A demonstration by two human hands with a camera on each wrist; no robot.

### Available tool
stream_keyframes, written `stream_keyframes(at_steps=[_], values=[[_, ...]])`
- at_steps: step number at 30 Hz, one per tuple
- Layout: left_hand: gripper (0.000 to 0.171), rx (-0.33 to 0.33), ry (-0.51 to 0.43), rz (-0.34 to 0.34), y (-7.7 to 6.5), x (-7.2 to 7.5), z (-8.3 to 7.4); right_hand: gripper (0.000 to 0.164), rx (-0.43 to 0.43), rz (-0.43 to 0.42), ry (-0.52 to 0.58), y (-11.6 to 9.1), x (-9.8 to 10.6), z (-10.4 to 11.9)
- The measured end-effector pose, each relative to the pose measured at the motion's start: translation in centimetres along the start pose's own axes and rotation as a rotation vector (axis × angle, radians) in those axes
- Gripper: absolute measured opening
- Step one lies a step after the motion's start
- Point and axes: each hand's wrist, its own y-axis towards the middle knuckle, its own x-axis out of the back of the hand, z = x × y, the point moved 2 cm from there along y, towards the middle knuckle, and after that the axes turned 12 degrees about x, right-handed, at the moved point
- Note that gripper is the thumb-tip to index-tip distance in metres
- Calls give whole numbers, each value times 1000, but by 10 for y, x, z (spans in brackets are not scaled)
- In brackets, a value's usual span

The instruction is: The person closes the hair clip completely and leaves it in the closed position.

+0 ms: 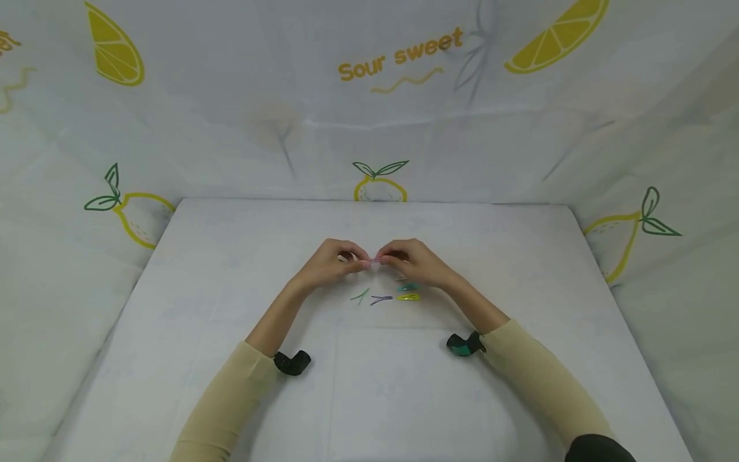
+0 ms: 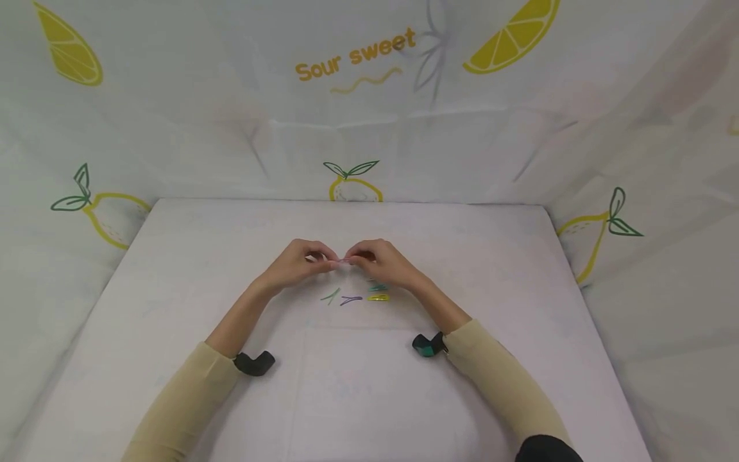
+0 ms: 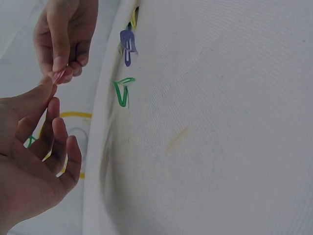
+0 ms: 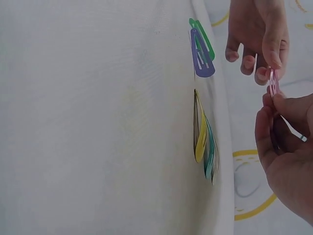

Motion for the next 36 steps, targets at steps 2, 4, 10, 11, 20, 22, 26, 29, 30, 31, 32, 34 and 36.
stream_keyframes(at_steps=[2,4,10,11,20,22,26,29,30,31,32,34,36], values=[[10,-6,-11,7,0,-1,-2,18,4,0,8,-2,1,1],[11,-13,-18,11,0,-2,-4,18,13,1,18,-3,1,2],[13,-13,-20,8,2,-6,-2,18,24,3,15,-6,2,3],[13,-9,-20,6,2,-7,-2,18,19,2,11,-6,2,3],[14,0,10,-31,2,-9,-2,18,-21,-5,-3,-9,3,1],[13,-5,15,-38,2,-10,-1,17,-23,-5,5,-9,3,0],[12,-17,13,-49,1,-10,1,18,-18,-8,23,-10,2,-2],[11,-23,16,-65,0,-10,2,18,-9,-11,27,-10,2,-2],[10,-22,17,-69,0,-10,2,18,-7,-12,26,-10,1,-2],[10,-23,19,-74,0,-10,3,18,-6,-15,27,-10,1,-3],[10,-25,22,-79,0,-10,3,18,-5,-18,28,-10,1,-3],[10,-28,30,-86,0,-10,3,18,-7,-25,29,-10,0,-4],[10,-29,37,-92,0,-10,3,18,-6,-31,34,-10,0,-5]])
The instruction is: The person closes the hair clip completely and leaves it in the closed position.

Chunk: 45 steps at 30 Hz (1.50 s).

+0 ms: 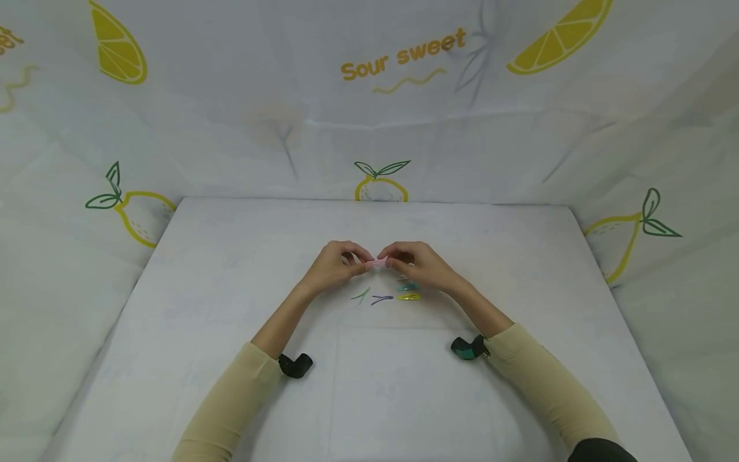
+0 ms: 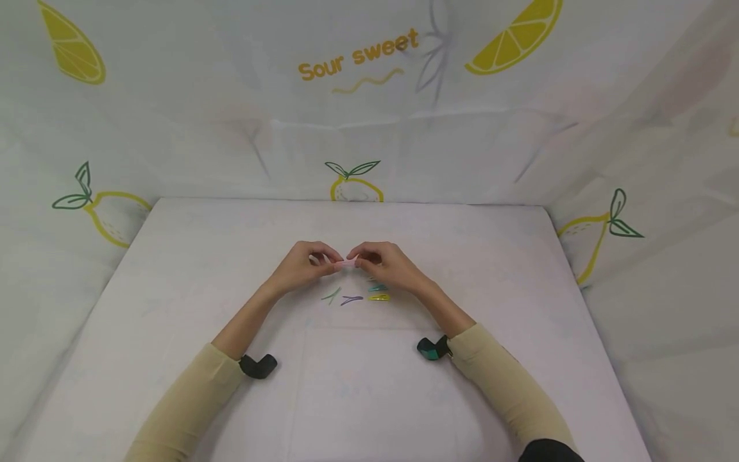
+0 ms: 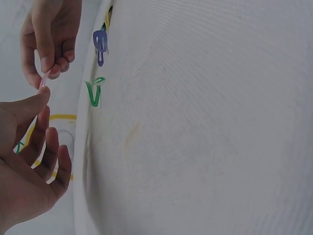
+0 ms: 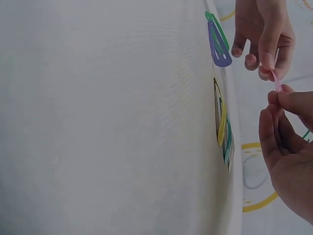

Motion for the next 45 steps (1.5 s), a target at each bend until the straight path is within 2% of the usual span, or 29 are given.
stream_keyframes(at_steps=[16,35,45], values=[[13,-6,-27,-41,0,-2,2,20,-27,-25,65,-2,2,-1],[13,13,-26,-50,0,-5,4,20,-39,-34,20,-4,3,-4],[13,40,30,-29,0,-8,5,14,-71,-14,-15,-3,5,-7]])
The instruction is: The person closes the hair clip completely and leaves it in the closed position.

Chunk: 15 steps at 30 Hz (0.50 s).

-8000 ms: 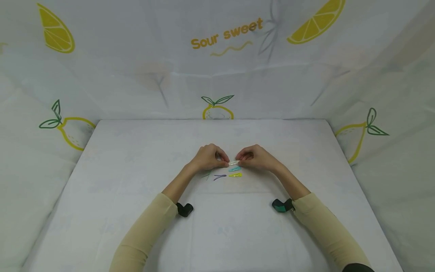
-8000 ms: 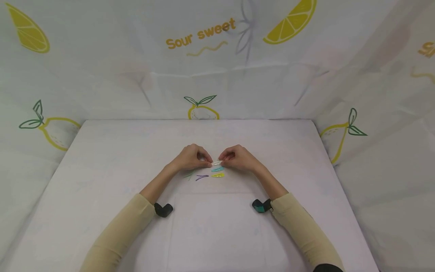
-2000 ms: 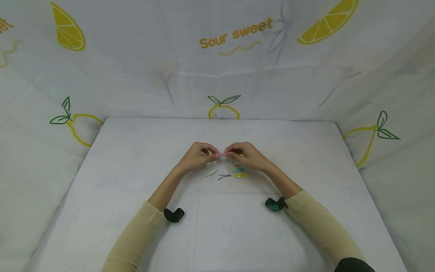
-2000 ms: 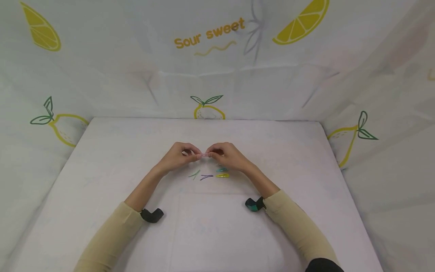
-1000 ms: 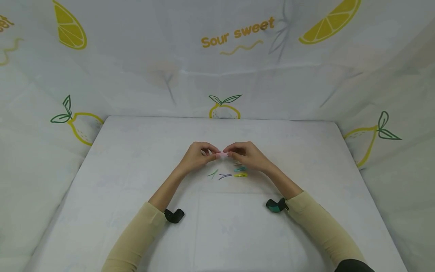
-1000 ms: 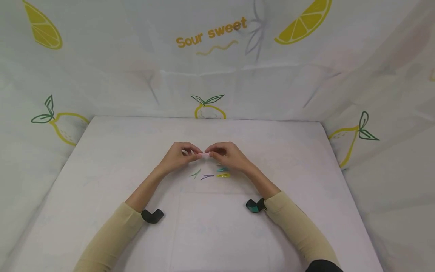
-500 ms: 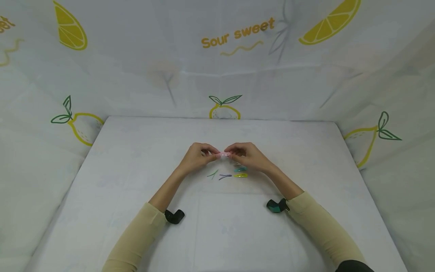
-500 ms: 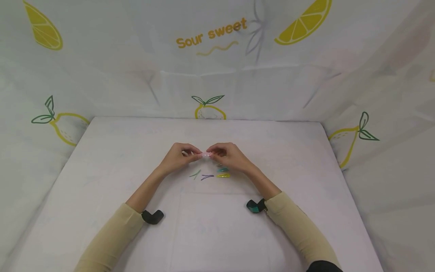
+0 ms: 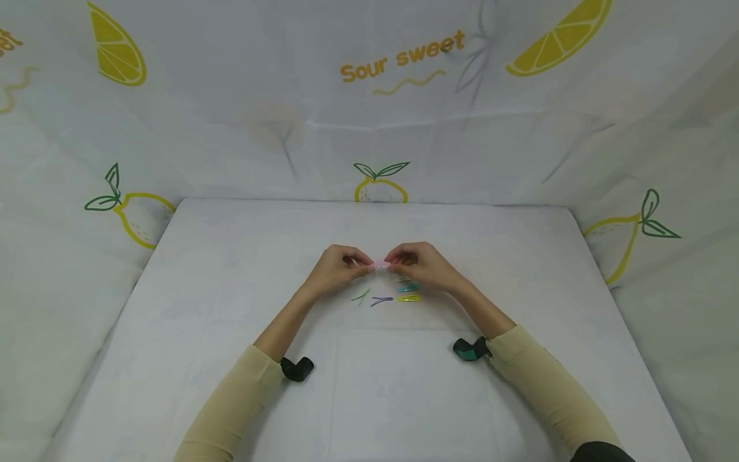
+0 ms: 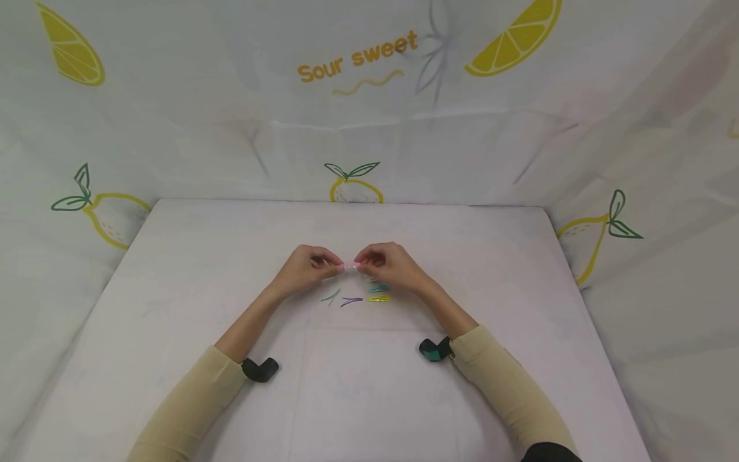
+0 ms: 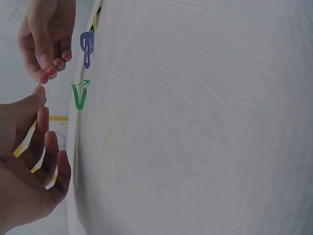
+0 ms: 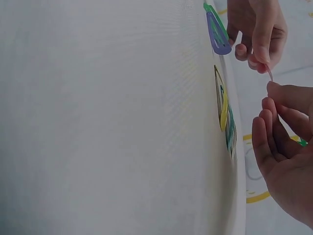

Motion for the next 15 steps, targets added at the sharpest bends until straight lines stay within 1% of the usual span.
stream_keyframes(at_steps=[5,9,15], values=[[13,7,39,1,0,-1,0,14,-12,27,-21,1,0,-3],[12,13,62,6,0,-3,4,14,-21,57,-28,3,-1,-5],[12,21,74,31,0,-3,4,13,-27,99,-22,4,-2,-7]])
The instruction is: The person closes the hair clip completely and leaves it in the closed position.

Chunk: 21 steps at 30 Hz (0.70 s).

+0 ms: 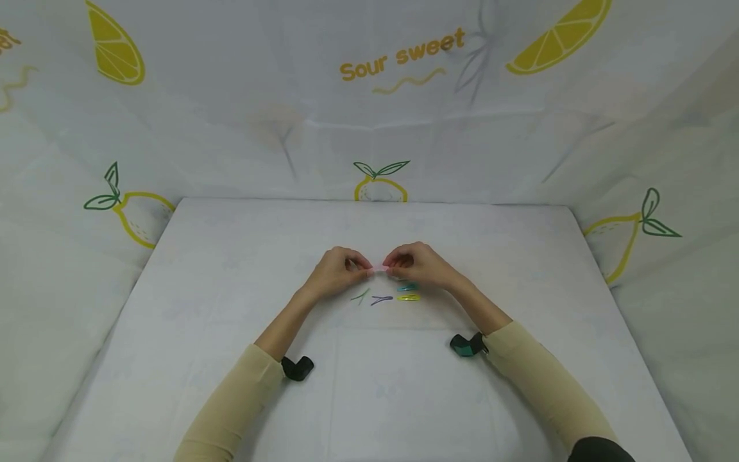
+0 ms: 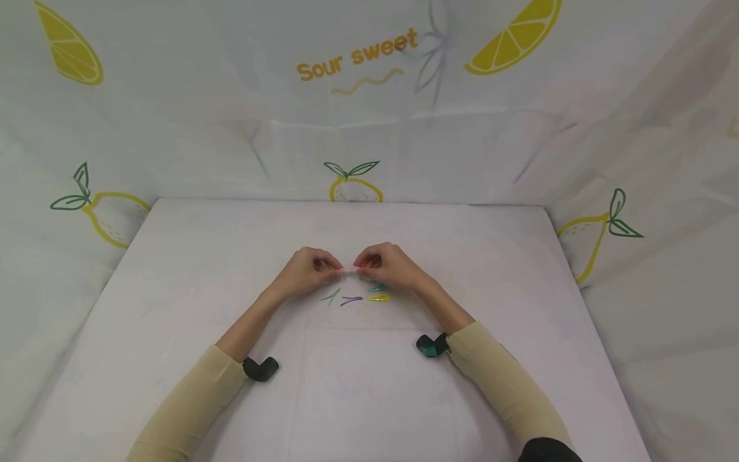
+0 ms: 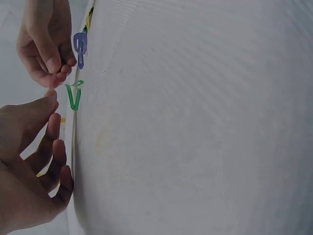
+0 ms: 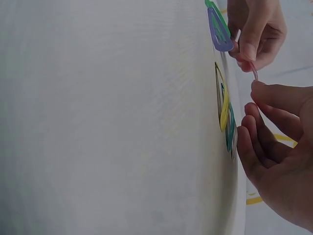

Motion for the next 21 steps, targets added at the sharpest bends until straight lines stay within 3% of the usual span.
stream_keyframes(at_steps=[21], values=[[12,37,68,62,3,-5,0,12,1,72,-24,-2,3,-3]])
